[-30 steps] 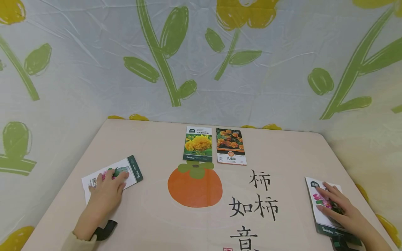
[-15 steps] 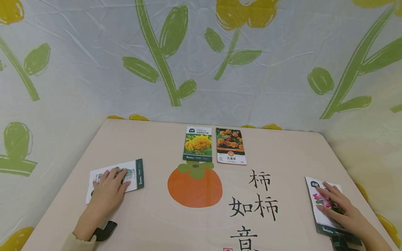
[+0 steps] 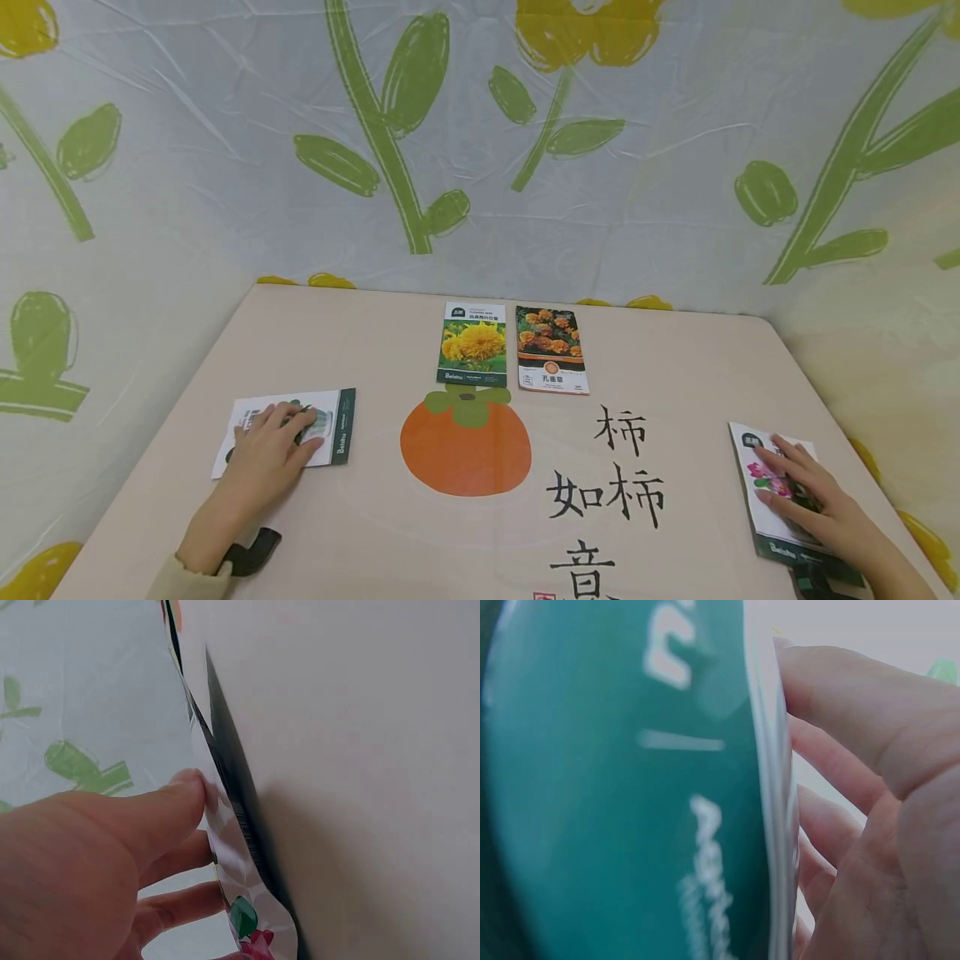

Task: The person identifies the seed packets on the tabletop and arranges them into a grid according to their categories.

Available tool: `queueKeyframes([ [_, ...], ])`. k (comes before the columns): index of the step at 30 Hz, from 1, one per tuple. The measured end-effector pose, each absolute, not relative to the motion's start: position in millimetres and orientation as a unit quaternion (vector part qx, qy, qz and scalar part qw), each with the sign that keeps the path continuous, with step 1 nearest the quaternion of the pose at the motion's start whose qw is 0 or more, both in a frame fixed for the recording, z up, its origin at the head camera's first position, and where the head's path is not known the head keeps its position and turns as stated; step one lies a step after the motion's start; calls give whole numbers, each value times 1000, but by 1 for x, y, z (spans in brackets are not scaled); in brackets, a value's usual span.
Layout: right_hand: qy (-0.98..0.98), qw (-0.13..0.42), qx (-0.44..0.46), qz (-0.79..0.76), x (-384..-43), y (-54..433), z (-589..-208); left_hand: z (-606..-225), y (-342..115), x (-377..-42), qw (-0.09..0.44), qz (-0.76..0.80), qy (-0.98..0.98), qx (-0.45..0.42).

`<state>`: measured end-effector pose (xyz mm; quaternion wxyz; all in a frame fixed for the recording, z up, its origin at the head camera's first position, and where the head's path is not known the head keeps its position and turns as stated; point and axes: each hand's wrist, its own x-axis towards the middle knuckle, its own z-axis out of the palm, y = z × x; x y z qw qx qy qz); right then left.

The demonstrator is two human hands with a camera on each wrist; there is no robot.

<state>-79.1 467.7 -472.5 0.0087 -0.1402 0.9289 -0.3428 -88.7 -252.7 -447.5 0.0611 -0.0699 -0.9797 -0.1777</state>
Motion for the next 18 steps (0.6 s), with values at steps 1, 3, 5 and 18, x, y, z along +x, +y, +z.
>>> queueKeyframes([
  [1, 929, 9, -140, -342, -79, 468, -472, -448, -252, -89, 63, -177, -980, -73],
  [3, 929, 9, -140, -342, -79, 468, -472, -448, -252, -89, 67, -177, -979, -80],
  [5, 929, 9, -140, -341, -79, 467, -472, -448, -251, -89, 70, -179, -978, -87],
  [18, 930, 9, -138, -341, -78, 466, -472, -447, -248, -88, 78, -177, -972, -130],
])
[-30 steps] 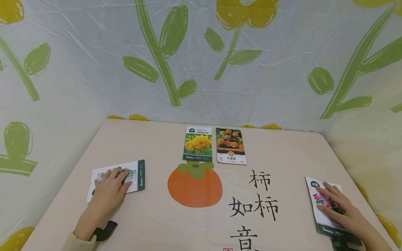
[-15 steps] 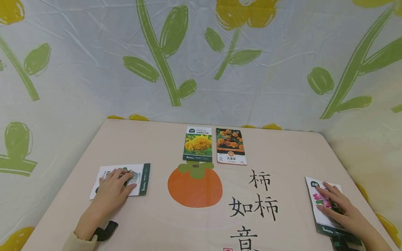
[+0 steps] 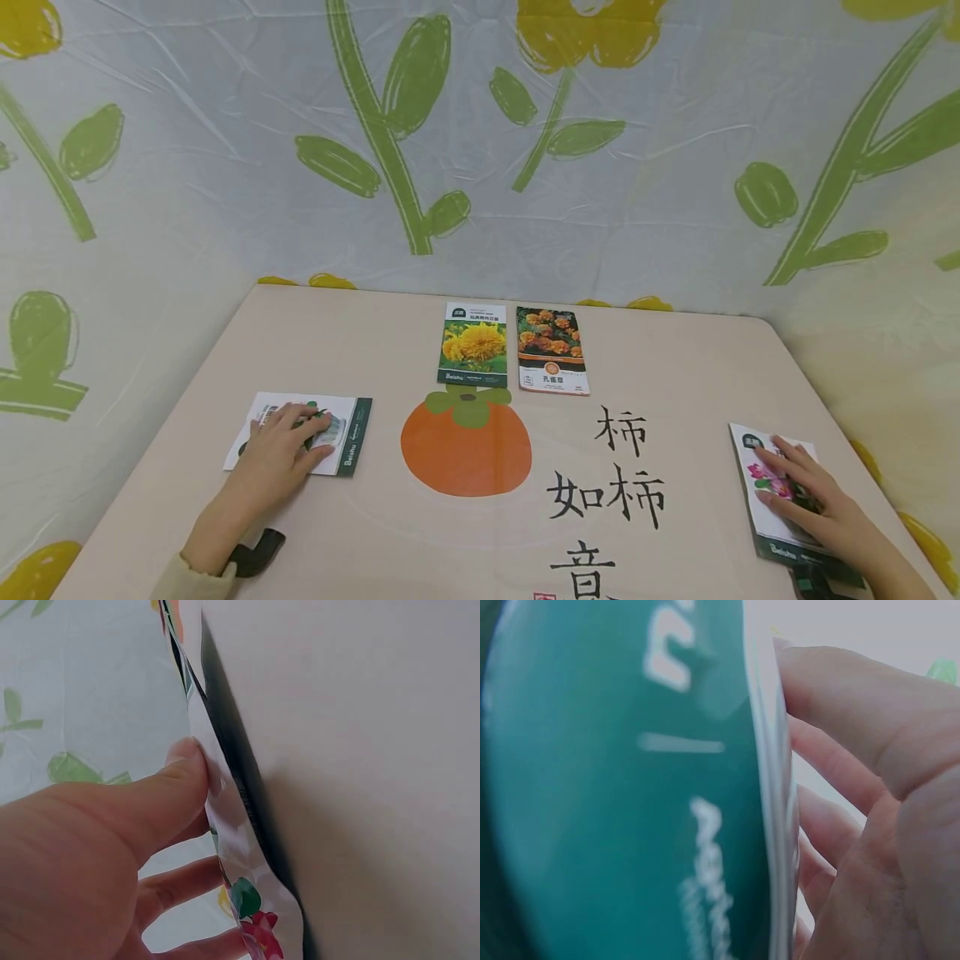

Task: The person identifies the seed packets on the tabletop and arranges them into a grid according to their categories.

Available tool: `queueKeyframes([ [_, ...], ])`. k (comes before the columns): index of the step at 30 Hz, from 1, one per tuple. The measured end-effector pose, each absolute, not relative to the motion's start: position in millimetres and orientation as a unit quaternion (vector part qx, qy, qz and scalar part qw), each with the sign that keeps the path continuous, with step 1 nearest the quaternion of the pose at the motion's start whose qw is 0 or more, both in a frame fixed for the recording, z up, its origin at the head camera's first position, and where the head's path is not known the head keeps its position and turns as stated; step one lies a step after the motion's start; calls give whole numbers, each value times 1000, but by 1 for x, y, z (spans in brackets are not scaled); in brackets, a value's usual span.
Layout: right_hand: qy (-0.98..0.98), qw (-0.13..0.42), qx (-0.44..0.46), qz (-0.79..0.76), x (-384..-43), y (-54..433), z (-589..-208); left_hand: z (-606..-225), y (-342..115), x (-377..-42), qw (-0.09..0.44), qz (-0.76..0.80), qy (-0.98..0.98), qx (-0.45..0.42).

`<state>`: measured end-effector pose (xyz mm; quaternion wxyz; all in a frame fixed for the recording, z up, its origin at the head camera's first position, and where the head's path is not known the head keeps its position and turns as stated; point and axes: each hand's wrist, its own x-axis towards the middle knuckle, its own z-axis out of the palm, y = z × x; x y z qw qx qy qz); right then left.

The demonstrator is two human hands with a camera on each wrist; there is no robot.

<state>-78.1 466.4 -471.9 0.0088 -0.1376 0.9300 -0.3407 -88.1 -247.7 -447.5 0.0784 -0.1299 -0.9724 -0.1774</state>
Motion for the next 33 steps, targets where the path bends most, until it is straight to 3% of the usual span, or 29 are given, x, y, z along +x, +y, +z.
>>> queueKeyframes([
  [10, 931, 9, -138, -338, -80, 469, -475, -446, -243, -84, 80, -153, -977, -126],
  [21, 927, -5, -149, -344, -81, 472, -477, -441, -230, -74, 48, -128, -990, -36],
  [33, 930, 7, -137, -340, -82, 470, -480, -444, -223, -75, 56, -132, -989, -30],
])
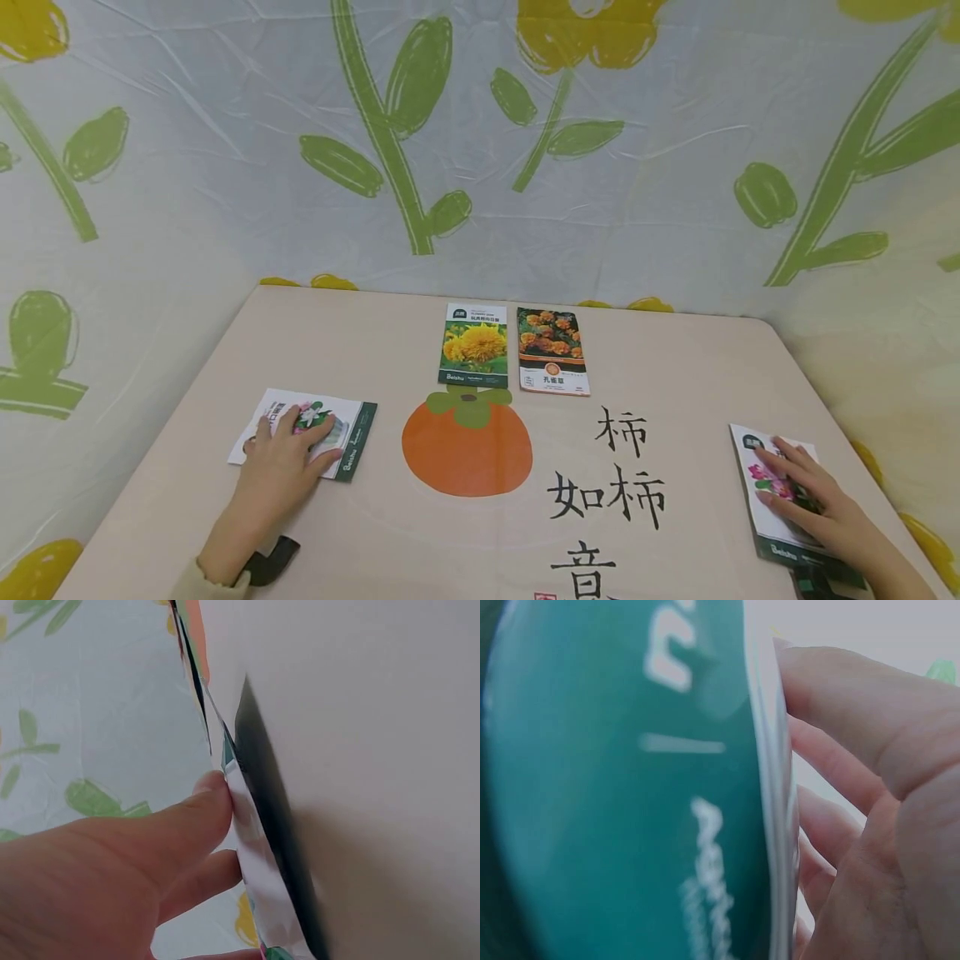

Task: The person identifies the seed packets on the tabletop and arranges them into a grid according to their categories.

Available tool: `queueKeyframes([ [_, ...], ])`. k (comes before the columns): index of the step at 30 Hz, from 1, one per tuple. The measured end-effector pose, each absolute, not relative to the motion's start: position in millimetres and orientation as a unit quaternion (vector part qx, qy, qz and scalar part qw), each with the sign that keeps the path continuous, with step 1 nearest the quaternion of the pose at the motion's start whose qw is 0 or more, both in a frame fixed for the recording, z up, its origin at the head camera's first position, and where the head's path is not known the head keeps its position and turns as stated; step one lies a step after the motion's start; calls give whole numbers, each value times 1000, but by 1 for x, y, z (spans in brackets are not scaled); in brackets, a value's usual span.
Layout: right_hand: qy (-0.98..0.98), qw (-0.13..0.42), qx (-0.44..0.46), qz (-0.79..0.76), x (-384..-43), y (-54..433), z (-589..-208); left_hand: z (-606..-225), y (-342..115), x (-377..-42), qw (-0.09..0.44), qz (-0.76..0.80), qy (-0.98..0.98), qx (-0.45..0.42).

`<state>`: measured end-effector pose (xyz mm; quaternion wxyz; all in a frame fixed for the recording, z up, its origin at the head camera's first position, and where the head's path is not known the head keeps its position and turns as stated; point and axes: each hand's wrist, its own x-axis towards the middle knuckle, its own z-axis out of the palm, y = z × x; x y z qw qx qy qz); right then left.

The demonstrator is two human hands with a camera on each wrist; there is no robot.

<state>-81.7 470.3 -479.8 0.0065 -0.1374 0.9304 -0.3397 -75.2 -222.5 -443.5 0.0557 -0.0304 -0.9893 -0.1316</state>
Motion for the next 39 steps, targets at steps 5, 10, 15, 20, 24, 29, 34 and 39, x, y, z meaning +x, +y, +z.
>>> queueKeyframes([
  [5, 930, 4, -139, -340, -82, 470, -481, -448, -224, -76, 67, -139, -987, -40],
  [10, 929, 1, -140, -342, -82, 470, -482, -452, -225, -76, 75, -151, -985, -43],
  [15, 929, 2, -139, -342, -82, 470, -482, -455, -227, -77, 87, -153, -982, -66],
  [20, 930, 3, -138, -341, -82, 470, -482, -461, -230, -79, 83, -175, -974, -113],
  [24, 932, 7, -135, -338, -82, 470, -482, -464, -231, -79, 74, -190, -970, -130],
  [29, 932, 10, -132, -336, -81, 471, -482, -465, -232, -80, 82, -201, -965, -146],
  [34, 931, 6, -136, -339, -81, 470, -481, -470, -236, -82, 91, -220, -956, -171],
  [39, 930, 5, -136, -342, -81, 470, -480, -472, -238, -84, 92, -242, -946, -193],
])
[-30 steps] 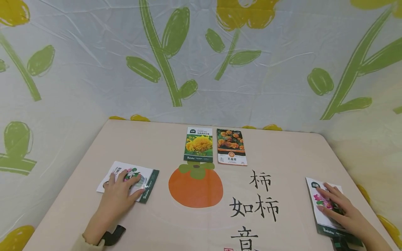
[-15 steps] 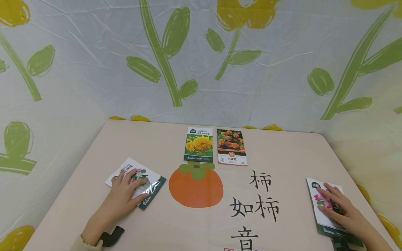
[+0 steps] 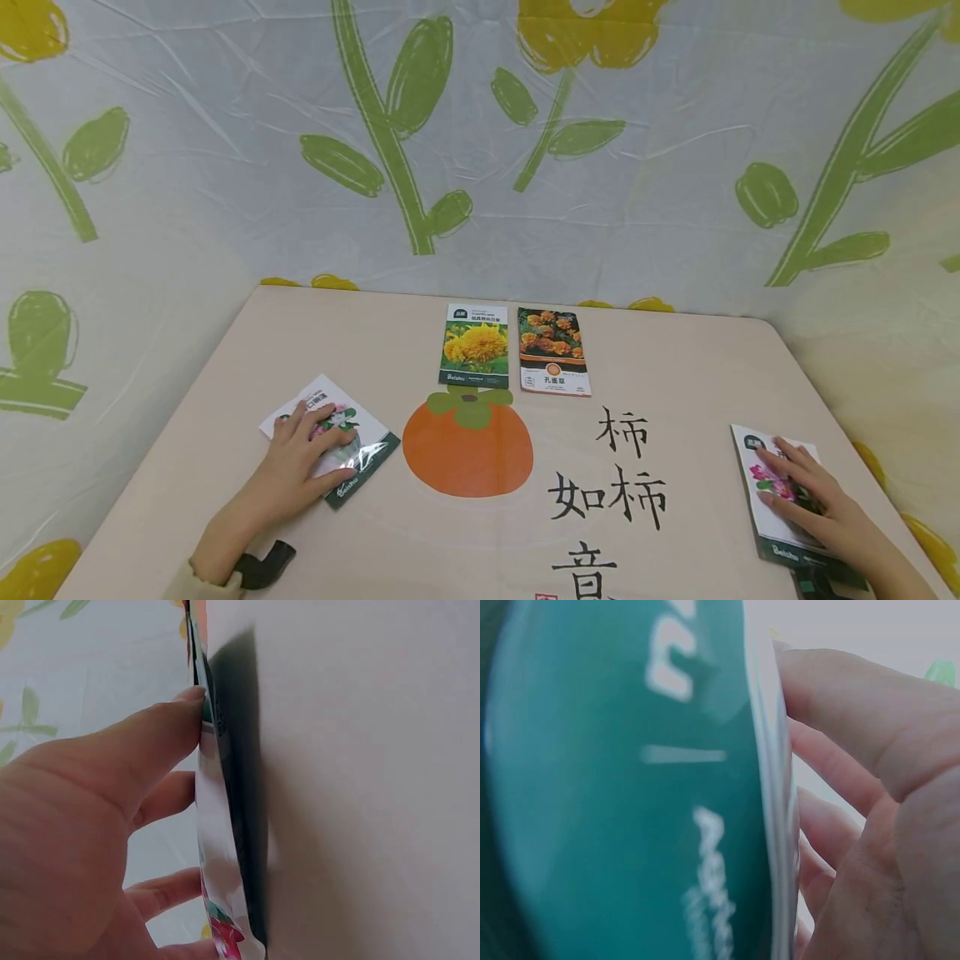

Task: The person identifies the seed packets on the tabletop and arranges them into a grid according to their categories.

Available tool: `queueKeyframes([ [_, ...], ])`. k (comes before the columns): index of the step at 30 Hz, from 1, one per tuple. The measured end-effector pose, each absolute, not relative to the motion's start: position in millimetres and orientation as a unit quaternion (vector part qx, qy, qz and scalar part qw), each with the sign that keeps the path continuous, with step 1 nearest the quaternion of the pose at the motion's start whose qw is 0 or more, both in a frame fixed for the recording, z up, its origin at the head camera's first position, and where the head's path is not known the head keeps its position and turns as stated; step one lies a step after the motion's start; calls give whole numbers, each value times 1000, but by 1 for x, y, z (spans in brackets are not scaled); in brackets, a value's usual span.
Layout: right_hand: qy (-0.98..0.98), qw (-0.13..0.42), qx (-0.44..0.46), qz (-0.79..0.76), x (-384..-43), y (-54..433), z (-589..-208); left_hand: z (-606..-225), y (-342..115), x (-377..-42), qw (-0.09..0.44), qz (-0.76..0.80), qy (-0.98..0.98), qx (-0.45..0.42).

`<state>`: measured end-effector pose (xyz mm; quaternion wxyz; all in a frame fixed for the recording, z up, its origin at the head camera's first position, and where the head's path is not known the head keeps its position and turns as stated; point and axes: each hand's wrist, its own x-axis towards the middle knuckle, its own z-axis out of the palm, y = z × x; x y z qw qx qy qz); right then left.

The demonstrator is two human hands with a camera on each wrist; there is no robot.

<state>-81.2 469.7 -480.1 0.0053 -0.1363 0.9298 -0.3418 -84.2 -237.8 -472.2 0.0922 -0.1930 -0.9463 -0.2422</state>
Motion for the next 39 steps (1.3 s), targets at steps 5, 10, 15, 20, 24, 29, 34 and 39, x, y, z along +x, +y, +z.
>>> queueKeyframes([
  [5, 929, 4, -138, -344, -81, 470, -480, -474, -239, -85, 82, -272, -933, -219],
  [10, 927, -4, -148, -346, -82, 471, -480, -474, -240, -87, 87, -297, -918, -248],
  [15, 928, -4, -145, -343, -82, 471, -480, -474, -241, -87, 81, -318, -906, -266],
  [20, 932, 4, -134, -337, -81, 470, -480, -473, -241, -86, 52, -344, -900, -263],
  [24, 931, 4, -133, -339, -81, 470, -479, -473, -242, -86, 28, -353, -901, -252],
  [29, 929, 1, -138, -343, -81, 469, -479, -471, -243, -85, 17, -353, -900, -255],
  [34, 929, 1, -140, -342, -81, 470, -479, -469, -244, -85, 10, -357, -897, -260],
  [39, 932, 6, -134, -337, -81, 469, -480, -468, -244, -85, 4, -349, -900, -263],
])
